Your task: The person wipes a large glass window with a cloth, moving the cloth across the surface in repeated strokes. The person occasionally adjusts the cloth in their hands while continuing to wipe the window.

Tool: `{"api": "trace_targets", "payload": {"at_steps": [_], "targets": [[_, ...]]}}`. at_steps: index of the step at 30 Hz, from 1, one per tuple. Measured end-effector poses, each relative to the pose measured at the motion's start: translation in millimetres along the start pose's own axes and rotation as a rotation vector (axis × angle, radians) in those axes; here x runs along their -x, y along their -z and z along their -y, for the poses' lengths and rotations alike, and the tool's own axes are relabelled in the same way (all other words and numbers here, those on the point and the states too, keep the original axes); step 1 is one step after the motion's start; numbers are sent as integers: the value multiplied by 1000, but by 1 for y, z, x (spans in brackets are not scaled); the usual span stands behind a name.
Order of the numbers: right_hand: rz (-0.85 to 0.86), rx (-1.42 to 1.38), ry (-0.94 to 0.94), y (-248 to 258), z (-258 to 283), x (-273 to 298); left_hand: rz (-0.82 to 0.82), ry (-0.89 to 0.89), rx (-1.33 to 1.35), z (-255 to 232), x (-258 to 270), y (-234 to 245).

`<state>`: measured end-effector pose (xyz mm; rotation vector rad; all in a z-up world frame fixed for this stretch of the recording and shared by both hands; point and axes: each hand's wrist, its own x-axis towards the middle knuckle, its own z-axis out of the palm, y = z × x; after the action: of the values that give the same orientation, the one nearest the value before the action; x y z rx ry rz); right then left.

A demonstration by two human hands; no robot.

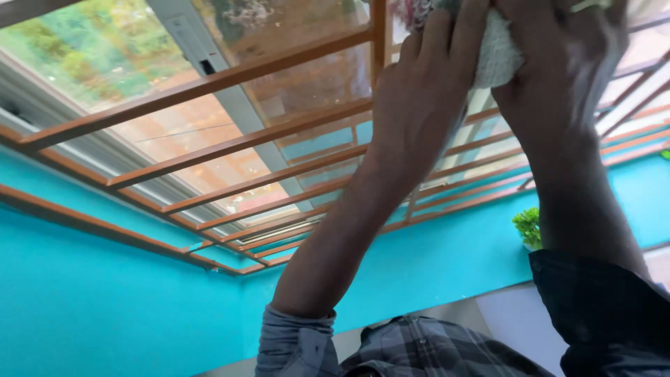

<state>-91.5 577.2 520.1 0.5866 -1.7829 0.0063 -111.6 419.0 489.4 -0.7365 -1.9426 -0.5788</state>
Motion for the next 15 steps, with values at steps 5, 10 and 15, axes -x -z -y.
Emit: {"api": "trace_targets", "payload": {"at_steps": [5, 10, 15], "targets": [[259, -40, -137, -16, 33, 84, 136, 198, 197, 10, 97, -48], [597, -145, -324, -44, 100, 177, 463, 540, 426, -1, 221, -74], [570, -107, -305, -33, 107, 189, 263, 368, 468, 4, 236, -70]]}}
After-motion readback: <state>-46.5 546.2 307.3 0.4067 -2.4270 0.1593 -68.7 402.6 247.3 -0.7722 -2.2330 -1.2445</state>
